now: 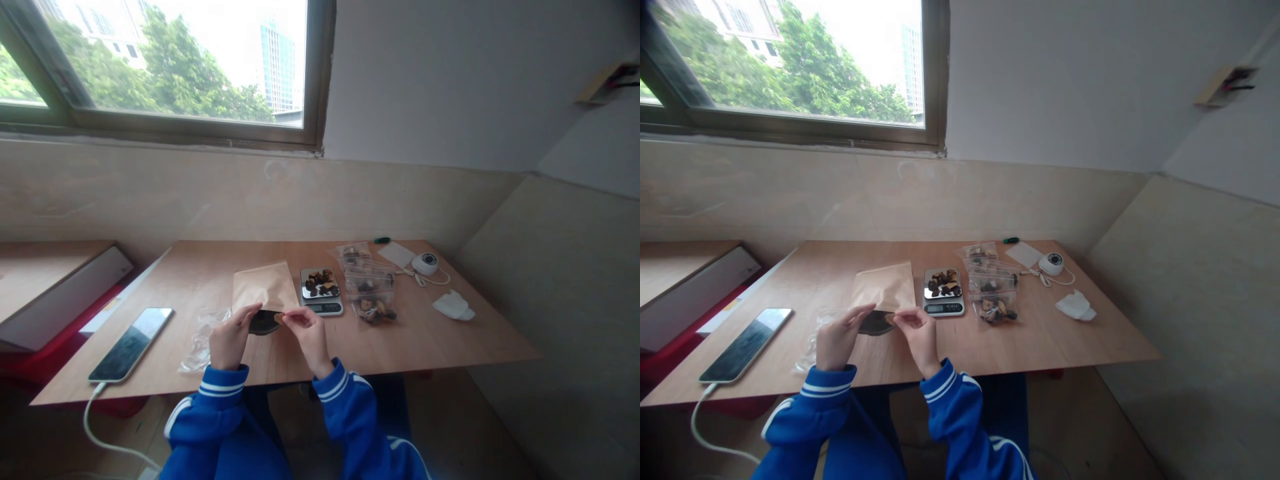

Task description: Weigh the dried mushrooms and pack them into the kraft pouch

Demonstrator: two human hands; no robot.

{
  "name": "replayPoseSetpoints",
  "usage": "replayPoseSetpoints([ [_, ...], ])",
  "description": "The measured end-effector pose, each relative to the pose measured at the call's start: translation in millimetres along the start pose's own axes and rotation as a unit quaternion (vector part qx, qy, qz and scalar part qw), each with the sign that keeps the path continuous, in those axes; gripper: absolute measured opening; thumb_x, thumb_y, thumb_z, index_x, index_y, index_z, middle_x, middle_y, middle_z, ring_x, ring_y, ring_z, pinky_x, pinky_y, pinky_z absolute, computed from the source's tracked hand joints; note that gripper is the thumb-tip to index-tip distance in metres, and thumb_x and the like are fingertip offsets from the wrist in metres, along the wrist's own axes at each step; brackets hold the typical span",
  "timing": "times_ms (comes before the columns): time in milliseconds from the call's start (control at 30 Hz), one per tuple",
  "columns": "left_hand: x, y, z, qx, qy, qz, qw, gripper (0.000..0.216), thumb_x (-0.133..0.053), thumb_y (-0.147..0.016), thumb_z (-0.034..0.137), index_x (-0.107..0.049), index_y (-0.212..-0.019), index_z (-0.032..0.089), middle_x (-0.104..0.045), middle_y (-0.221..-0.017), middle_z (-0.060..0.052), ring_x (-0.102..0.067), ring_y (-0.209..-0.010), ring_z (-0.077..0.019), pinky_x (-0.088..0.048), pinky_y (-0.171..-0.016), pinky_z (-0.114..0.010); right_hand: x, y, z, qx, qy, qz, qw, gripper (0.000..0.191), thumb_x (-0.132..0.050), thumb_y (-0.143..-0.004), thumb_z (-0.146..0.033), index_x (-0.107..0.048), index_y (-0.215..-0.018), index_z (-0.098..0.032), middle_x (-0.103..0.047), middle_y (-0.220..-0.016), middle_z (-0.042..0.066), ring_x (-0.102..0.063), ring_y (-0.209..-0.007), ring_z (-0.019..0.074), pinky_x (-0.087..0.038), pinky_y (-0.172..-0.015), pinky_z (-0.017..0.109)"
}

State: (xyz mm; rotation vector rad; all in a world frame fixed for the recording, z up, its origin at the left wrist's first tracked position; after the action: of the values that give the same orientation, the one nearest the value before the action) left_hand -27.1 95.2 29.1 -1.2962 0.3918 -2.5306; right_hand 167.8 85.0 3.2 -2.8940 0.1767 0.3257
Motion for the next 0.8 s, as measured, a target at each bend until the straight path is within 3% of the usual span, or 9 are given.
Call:
replayPoseSetpoints([
  [133,-8,-3,-20,0.026,-0.035,-0.017,0.999,0.022,-0.053,-0.085,0.033,-0.070,-0.100,0.034,-0.074,-0.083,0.004,-0.067,-0.072,-0.0145,-0.043,-0.057,-0.019,30,-5,11,-0.049,-0.063,0.052,0.995,0.024,-0.076,-0.067,-0.032,-0.064,-0.080,-0.015,-0.071,-0.084,0.006,-0.066,-0.083,0.0194,-0.052,-0.084,0.037],
  [300,-19,-4,-45,0.040,-0.068,-0.036,0.996,0.024,-0.051,-0.086,0.036,-0.068,-0.102,0.034,-0.074,-0.089,0.004,-0.066,-0.070,-0.0146,-0.043,-0.056,-0.020,67,-24,22,-0.049,-0.044,0.083,0.994,0.024,-0.077,-0.064,-0.031,-0.065,-0.079,-0.015,-0.071,-0.083,0.005,-0.065,-0.082,0.0180,-0.051,-0.081,0.034],
  [400,-29,2,-64,0.060,-0.066,-0.043,0.995,0.024,-0.050,-0.086,0.037,-0.068,-0.101,0.033,-0.072,-0.098,0.003,-0.067,-0.081,-0.0164,-0.047,-0.062,-0.022,85,-53,27,-0.033,-0.014,0.088,0.995,0.024,-0.076,-0.064,-0.031,-0.065,-0.078,-0.015,-0.070,-0.081,0.004,-0.065,-0.082,0.0178,-0.051,-0.081,0.033],
  [500,-45,13,-73,0.016,-0.031,-0.033,0.999,0.025,-0.047,-0.087,0.034,-0.065,-0.103,0.029,-0.066,-0.114,0.002,-0.064,-0.098,-0.0184,-0.050,-0.075,-0.025,95,-93,27,0.002,0.055,0.081,0.995,0.021,-0.073,-0.065,-0.031,-0.065,-0.077,-0.015,-0.070,-0.079,0.004,-0.065,-0.078,0.0174,-0.051,-0.077,0.031],
  [600,-62,28,-82,-0.038,-0.022,-0.001,0.999,0.030,-0.041,-0.087,0.034,-0.063,-0.105,0.024,-0.063,-0.119,-0.003,-0.060,-0.108,-0.0223,-0.049,-0.088,-0.035,88,-134,21,0.045,0.172,0.051,0.983,0.013,-0.067,-0.070,-0.027,-0.065,-0.077,-0.016,-0.069,-0.076,0.003,-0.065,-0.074,0.0166,-0.051,-0.073,0.030],
  [667,-72,36,-84,-0.079,-0.020,0.007,0.997,0.033,-0.036,-0.088,0.031,-0.062,-0.107,0.021,-0.061,-0.122,-0.006,-0.053,-0.117,-0.0247,-0.044,-0.098,-0.041,72,-155,19,0.081,0.287,0.005,0.955,0.007,-0.060,-0.076,-0.021,-0.065,-0.080,-0.018,-0.069,-0.079,0.003,-0.064,-0.075,0.0159,-0.050,-0.073,0.028],
  [800,-79,42,-90,-0.089,-0.025,0.006,0.996,0.034,-0.035,-0.088,0.027,-0.060,-0.109,0.020,-0.060,-0.124,-0.007,-0.050,-0.121,-0.0251,-0.042,-0.101,-0.044,37,-179,34,0.128,0.423,-0.094,0.892,0.019,-0.050,-0.079,-0.007,-0.065,-0.081,-0.019,-0.068,-0.088,0.003,-0.062,-0.083,0.0146,-0.046,-0.077,0.025],
])
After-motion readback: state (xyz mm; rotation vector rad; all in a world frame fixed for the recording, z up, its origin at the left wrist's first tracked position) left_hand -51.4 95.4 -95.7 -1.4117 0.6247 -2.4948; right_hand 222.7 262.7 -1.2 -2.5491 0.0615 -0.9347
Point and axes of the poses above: each hand's wrist, its own y-axis away from the middle knuckle, its own x-axis out of the back of the hand, z = x × y, the point moved 10 cm from there along -y, towards the middle knuckle
